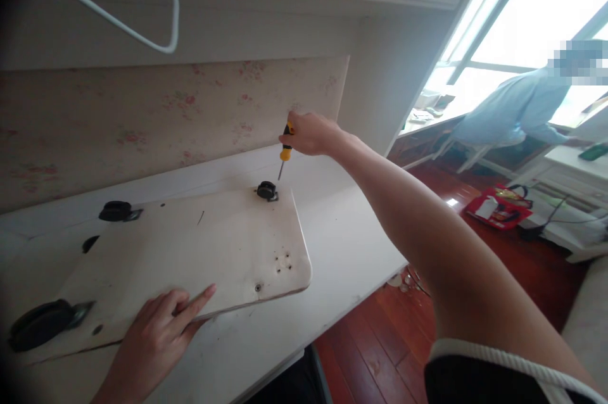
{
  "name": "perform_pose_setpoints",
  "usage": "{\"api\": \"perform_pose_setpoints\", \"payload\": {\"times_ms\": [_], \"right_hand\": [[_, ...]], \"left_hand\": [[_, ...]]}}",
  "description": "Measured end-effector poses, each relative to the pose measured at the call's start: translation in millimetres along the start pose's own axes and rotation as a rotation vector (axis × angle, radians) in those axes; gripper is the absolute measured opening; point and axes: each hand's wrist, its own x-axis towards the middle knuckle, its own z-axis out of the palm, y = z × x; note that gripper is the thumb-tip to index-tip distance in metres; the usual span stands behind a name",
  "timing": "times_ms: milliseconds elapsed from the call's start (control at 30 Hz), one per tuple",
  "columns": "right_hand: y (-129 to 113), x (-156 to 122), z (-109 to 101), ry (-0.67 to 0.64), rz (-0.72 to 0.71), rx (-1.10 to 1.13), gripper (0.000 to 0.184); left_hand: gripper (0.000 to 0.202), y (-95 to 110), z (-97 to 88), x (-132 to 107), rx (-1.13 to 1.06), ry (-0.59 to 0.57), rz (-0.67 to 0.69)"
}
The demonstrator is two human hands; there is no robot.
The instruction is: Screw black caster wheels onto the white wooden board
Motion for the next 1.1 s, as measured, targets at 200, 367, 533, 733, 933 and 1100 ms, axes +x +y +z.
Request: {"api": "perform_pose_setpoints", "payload": {"times_ms": [200, 367, 533, 733, 933, 1100], "right_hand": [[7, -36, -2, 0.051, 0.027, 0.1, 0.041], [-1, -55, 12, 0.038, 0.005, 0.166, 0.032], [-5, -60, 21, 0.033, 0.006, 0.193, 0.032], [-9, -61, 21, 0.023, 0.004, 0.205, 0.031], [-10, -61, 23, 0.01, 0.003, 0.193, 0.033], [-10, -62, 22, -0.022, -0.008, 0.163, 0.036]], "left_hand": [[0.05, 1, -2.6, 2, 0.013, 0.013, 0.008], [0.057, 2, -1.9, 0, 0.006, -0.019, -0.022], [0.05, 3, -2.6, 0, -0.013, -0.012, -0.037], [0.052, 3, -2.3, 1, -0.012, -0.005, -0.036], [0.055, 4, -2.8, 0, -0.028, -0.021, -0.044], [0.053, 5, -4.8, 1, -0.016, -0.011, -0.049]]}}
